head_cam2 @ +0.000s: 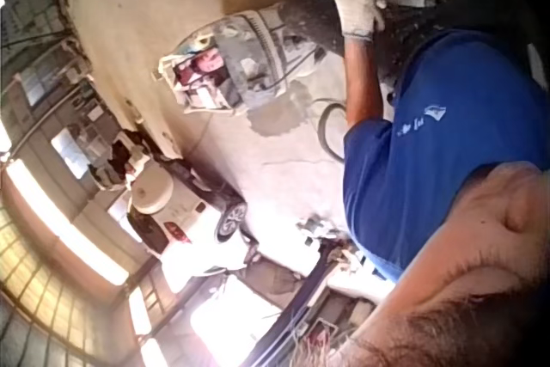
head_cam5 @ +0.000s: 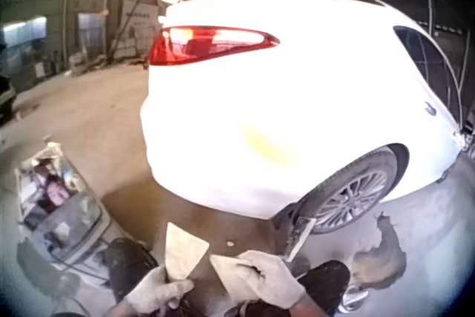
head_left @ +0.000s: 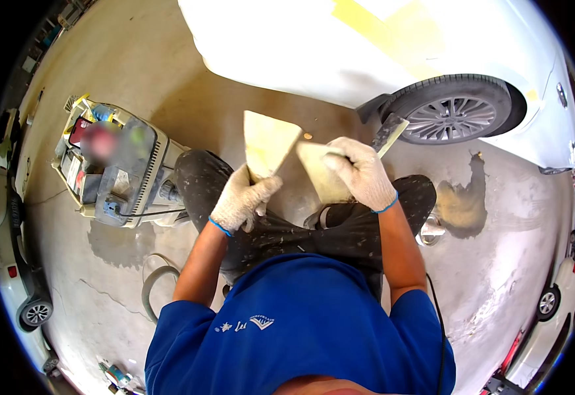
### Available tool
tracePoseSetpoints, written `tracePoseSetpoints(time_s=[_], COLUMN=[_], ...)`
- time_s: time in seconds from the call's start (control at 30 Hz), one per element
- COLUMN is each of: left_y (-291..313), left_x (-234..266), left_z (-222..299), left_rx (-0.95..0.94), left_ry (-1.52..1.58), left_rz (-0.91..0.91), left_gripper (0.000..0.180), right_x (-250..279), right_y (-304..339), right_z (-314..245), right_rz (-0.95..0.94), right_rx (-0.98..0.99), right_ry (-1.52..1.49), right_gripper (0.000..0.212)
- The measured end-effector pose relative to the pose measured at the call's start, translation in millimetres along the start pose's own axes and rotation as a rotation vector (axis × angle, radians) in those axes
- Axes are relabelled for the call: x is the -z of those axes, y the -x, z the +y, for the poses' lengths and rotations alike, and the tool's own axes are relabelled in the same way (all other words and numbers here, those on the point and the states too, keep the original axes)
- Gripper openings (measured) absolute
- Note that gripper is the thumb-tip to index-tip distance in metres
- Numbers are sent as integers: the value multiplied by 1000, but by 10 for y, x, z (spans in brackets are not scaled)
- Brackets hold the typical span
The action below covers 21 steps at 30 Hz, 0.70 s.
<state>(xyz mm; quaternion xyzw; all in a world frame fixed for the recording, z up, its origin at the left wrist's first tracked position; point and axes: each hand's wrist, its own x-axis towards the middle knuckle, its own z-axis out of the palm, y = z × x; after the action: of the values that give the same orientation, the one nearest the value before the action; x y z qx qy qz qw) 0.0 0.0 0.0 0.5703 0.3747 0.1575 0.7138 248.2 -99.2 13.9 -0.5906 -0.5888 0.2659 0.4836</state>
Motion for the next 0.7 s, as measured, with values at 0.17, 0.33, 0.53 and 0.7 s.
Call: tracePoseSetpoints(time_s=[0.17,0.33,0.53,0.7], left_y=[36,28,134,-254], left_x=[-152,-205,-91,-154], left_z=[-120,26,-27,-338], left_rx=[46,107,58,-40], left_ry=[-12,-176,-12,142], left_rz=[-11,-110,-137,-305], left_gripper=[41,45,52,53], right_x=[153,-67,-185,240], right_y=[44,-61,-71,86], right_z=[-101,-160,-226,203], right_rz=[771,806,349,603], right_rx=[73,171,116,-73], right_ry=[-21,-260,4,63], right_gripper=[17,19,20,26])
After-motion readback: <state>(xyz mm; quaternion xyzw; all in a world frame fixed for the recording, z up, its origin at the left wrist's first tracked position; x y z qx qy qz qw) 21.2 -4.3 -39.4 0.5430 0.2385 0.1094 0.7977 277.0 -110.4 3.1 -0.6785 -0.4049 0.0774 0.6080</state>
